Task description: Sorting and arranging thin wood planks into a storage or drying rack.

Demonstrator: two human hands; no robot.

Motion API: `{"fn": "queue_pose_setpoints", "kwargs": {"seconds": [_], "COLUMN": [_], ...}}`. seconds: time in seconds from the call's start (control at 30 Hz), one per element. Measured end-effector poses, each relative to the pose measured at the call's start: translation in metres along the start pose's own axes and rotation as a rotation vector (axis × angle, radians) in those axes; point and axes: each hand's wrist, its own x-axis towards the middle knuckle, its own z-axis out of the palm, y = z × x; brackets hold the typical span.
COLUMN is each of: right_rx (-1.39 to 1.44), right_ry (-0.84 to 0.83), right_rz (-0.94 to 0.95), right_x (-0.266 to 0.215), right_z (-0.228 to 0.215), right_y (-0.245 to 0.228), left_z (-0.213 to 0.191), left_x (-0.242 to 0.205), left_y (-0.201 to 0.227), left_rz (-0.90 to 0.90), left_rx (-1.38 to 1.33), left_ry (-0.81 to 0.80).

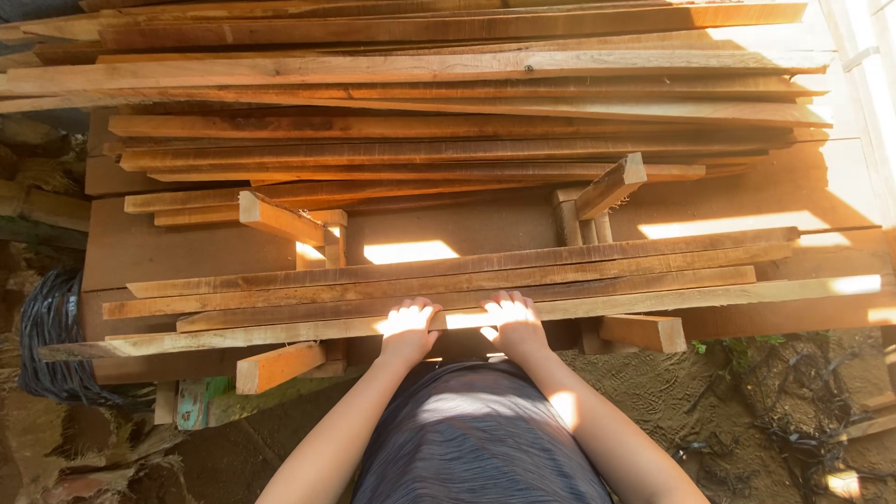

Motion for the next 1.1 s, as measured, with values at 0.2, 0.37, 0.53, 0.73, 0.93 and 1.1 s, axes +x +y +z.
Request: {"fn": "queue_pose_setpoints", "kwargs": {"seconds": [0.2, 0.37, 0.53, 0.73, 0.93, 1.1], "right_rx": [-0.035, -0.008, 0.204, 0.112, 0.099, 0.12], "right_ry": [-0.091, -0.447, -0.286, -0.41, -0.568, -0.623], "right_rz": [-0.036, 0.049, 0.122, 0.151, 0.241, 0.309], "right_x": [0.003, 0.028, 0.062, 0.109, 0.13, 0.138], "right_z": [-0.003, -0.049, -0.046, -0.058, -0.034, -0.034], "right_y": [0.003, -0.005, -0.006, -0.016, -0.011, -0.005], "left_z": [0.019, 0.02, -0.004, -0.021, -0.019, -0.014], "left_x": [-0.002, -0.002, 0.0, 0.005, -0.002, 0.011], "left_y": [-0.006, -0.01, 0.0, 0.013, 0.014, 0.009], "left_rz": [0.119, 0.18, 0.125, 0.242, 0.278, 0.248], "left_rx": [0.115, 0.086, 0.022, 0.105, 0.198, 0.084], "left_ry": [0.23, 0.278, 0.186, 0.034, 0.18, 0.075]}}
